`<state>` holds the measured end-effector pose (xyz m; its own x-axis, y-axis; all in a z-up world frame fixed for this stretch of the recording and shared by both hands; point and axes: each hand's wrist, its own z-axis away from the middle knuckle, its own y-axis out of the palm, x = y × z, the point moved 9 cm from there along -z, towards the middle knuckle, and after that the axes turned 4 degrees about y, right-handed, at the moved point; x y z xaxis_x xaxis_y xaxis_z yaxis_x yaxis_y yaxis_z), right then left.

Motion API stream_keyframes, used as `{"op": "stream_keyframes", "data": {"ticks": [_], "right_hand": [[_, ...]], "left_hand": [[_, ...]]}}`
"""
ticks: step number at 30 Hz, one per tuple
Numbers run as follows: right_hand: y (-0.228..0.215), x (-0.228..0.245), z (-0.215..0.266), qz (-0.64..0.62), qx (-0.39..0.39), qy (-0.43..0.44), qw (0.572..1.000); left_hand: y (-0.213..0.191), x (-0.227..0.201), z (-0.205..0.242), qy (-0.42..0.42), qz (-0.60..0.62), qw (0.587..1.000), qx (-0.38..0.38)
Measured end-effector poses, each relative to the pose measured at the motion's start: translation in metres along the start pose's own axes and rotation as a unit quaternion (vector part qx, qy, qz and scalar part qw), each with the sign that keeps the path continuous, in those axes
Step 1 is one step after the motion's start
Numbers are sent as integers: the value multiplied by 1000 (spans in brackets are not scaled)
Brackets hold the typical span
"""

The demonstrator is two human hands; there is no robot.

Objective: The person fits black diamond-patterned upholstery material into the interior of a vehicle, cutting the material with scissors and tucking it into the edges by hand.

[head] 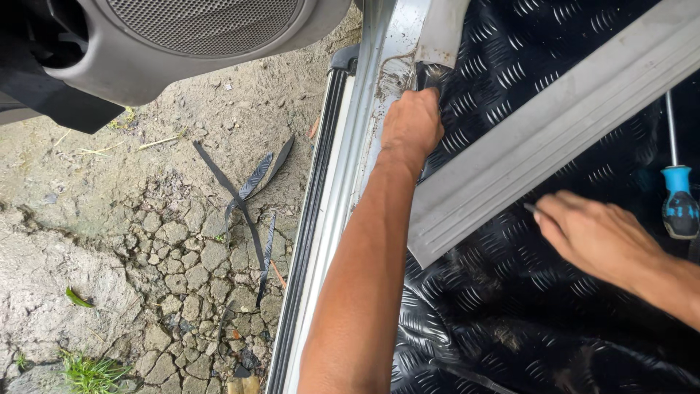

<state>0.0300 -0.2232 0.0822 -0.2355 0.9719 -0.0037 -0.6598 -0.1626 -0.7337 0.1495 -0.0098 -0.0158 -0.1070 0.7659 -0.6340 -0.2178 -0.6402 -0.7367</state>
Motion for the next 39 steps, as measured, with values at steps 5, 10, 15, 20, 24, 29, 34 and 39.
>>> {"op": "stream_keyframes", "data": {"ticks": [5,10,15,20,24,29,34,39], "right_hand": [[-29,12,-20,22,-26,22,999],[-75,40,-140,-242,-234,-9,942],[-36,38,-192,-276,-248,99,923],[-27,26,-180,-288,-224,145,920],[-35,39,-200,-284,-226,149,920],[-28,30,-199,-277,-210,162,924],[-34,32,-201,-286,-198,172,922],[-35,34,-188,-321,-182,138,919]], "left_hand": [[-5,4,2,-5,10,1000,9],[-2,6,1,-30,23,999,1],[-3,2,-8,-13,-5,1000,-19],[4,-1,-21,-28,18,999,30],[-23,11,-43,-60,25,997,51],[-19,10,-52,-132,2,963,234],[-27,4,-49,-84,-56,983,151],[-21,13,-37,-118,-48,984,128]]}}
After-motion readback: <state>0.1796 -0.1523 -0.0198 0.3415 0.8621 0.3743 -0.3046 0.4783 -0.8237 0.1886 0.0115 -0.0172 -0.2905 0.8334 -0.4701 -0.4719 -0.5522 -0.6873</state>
